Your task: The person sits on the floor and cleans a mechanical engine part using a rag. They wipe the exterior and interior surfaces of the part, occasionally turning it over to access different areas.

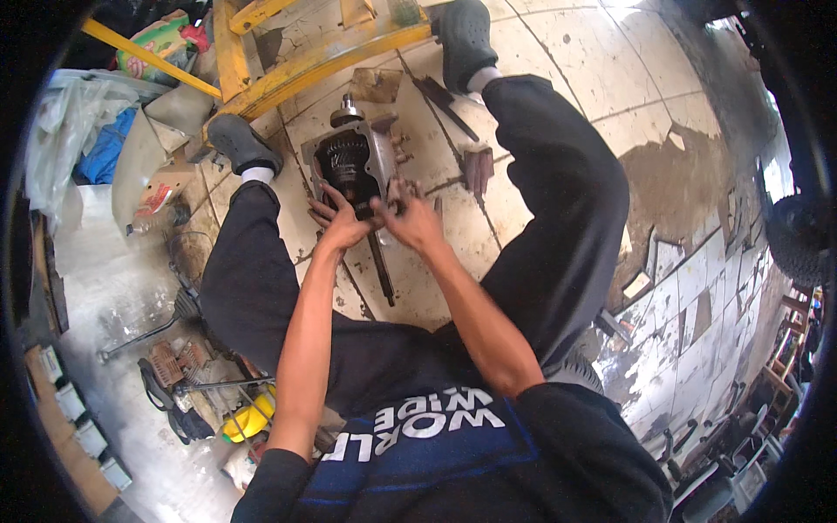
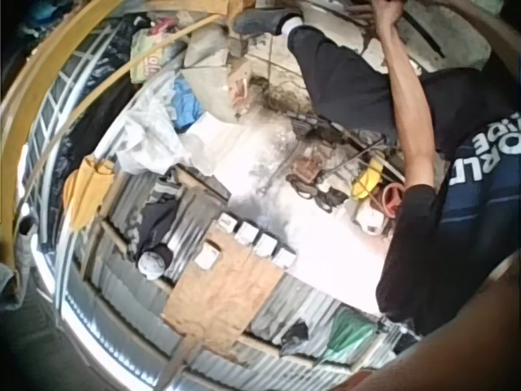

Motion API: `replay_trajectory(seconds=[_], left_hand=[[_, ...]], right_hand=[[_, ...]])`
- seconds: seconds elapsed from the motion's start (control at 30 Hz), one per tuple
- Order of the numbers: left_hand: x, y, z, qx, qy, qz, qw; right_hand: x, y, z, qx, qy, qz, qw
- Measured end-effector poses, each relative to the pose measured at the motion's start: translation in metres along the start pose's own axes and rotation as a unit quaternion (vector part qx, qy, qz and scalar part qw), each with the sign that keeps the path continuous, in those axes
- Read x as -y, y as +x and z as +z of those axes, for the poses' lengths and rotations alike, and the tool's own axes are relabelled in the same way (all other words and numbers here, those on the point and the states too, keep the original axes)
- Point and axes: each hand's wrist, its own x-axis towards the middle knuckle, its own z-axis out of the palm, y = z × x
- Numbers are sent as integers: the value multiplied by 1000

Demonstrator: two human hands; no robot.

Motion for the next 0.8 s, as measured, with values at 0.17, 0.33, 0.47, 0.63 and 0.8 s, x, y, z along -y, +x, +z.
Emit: replay_trajectory(seconds=[0.17, 0.33, 0.47, 0.63, 0.8], left_hand=[[1, 2, -1, -1, 16, -2, 1000], [1, -1, -1, 9, -1, 7, 1000], [1, 3, -2, 8, 29, 7, 1000], [-5, -7, -4, 27, 30, 2, 999], [-12, -10, -7, 18, 14, 7, 1000]], right_hand=[[-1, 4, 5, 16, -43, -6, 999], [0, 14, -2, 66, -39, 27, 997], [4, 19, -2, 67, -36, 36, 996], [6, 0, 11, -17, -58, -50, 997], [18, 27, -6, 65, 32, 121, 990]])
